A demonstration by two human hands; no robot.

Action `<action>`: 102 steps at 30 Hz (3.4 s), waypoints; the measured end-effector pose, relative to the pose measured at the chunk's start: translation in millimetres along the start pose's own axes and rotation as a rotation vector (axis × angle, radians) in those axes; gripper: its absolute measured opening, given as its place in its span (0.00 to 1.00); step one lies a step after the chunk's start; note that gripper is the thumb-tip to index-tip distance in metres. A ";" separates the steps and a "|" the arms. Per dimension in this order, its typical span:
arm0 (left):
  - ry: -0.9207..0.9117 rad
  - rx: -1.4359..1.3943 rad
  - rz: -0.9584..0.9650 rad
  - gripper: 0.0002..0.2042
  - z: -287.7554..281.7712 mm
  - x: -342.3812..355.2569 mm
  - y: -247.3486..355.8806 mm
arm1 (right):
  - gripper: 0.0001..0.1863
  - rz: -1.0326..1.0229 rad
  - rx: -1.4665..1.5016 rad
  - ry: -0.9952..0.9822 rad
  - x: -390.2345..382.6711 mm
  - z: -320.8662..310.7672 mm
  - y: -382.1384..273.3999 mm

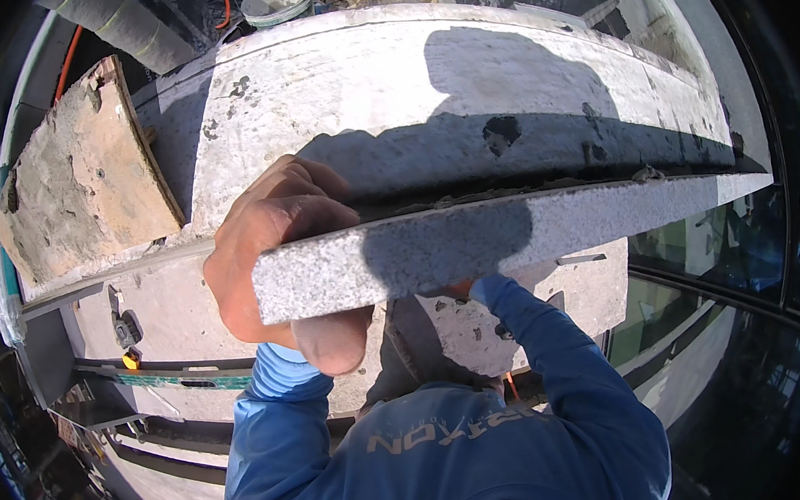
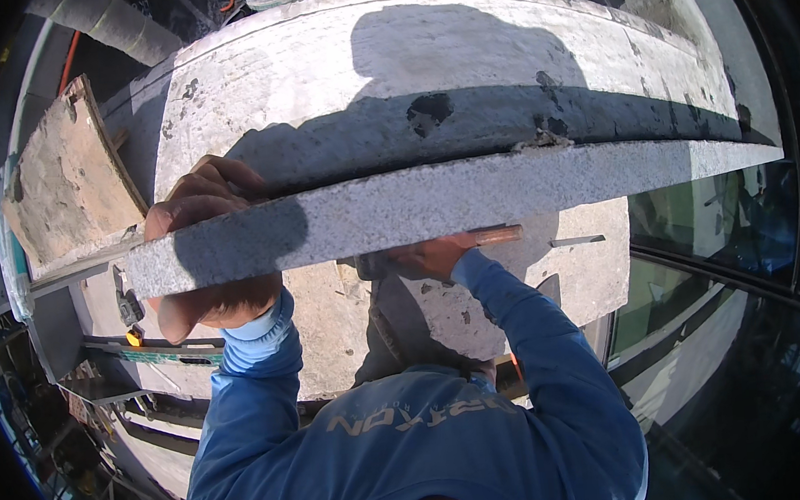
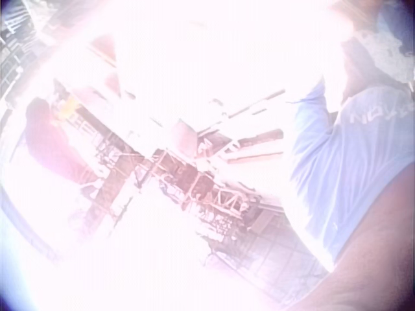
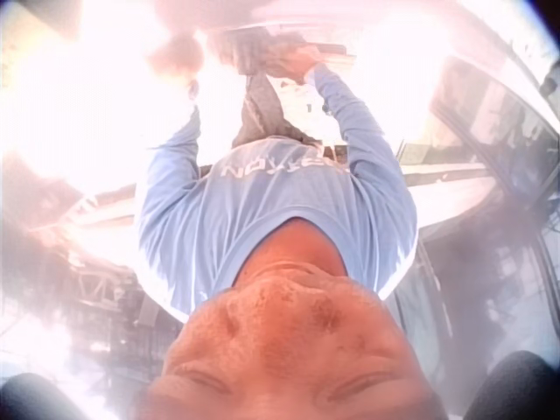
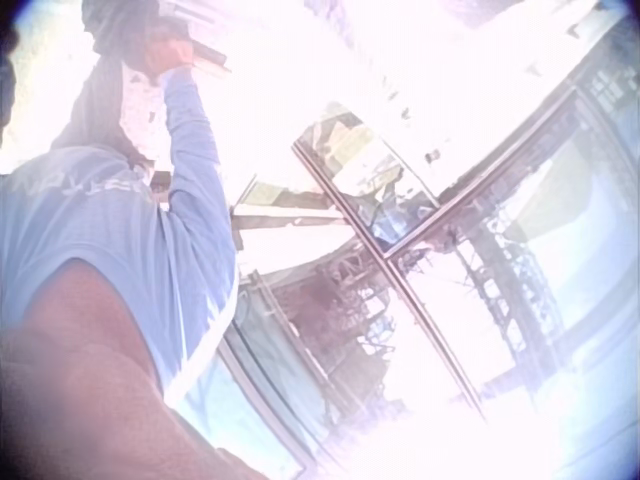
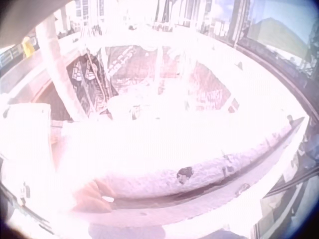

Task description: The person spreads mortar on a concrete ledge, then repeatedly lifts, positions, and taps a large stone slab into place using a hammer and a level. The person adjusts the slab multiple times to align it with the surrounding structure.

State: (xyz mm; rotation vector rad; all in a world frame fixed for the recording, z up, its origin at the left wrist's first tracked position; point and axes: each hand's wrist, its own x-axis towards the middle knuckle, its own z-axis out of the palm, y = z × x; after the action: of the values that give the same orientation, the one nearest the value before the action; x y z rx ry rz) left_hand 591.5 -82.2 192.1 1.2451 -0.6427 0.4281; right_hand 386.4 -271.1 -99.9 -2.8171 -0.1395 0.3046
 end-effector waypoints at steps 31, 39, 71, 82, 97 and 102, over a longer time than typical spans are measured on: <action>0.472 0.731 0.111 0.47 29.1 -6.0 6.0 | 0.26 0.707 0.533 1.222 -185.5 -177.4 177.7; 0.655 0.800 -0.006 0.45 55.3 -8.0 17.0 | 0.27 0.690 0.272 1.962 -237.8 -340.2 370.8; 0.990 0.736 -0.238 0.40 109.3 -5.0 37.9 | 0.31 1.011 0.869 1.211 -314.1 -121.9 459.5; 1.000 0.744 -0.221 0.38 122.4 -1.5 27.4 | 0.42 0.842 1.152 1.219 -216.8 -115.9 415.9; 1.031 0.763 -0.212 0.37 111.3 -1.4 21.3 | 0.61 1.048 1.245 1.054 -219.9 -112.7 420.5; 1.061 0.772 -0.181 0.37 95.1 -2.5 29.5 | 0.61 0.951 1.034 1.126 -225.0 -104.8 446.5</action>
State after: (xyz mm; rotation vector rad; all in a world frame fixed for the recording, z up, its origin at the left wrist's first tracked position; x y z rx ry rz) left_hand 550.8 -165.2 229.3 1.5262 0.5991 1.1316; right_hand 219.2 -753.8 -96.3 -1.4736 1.1967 -0.7936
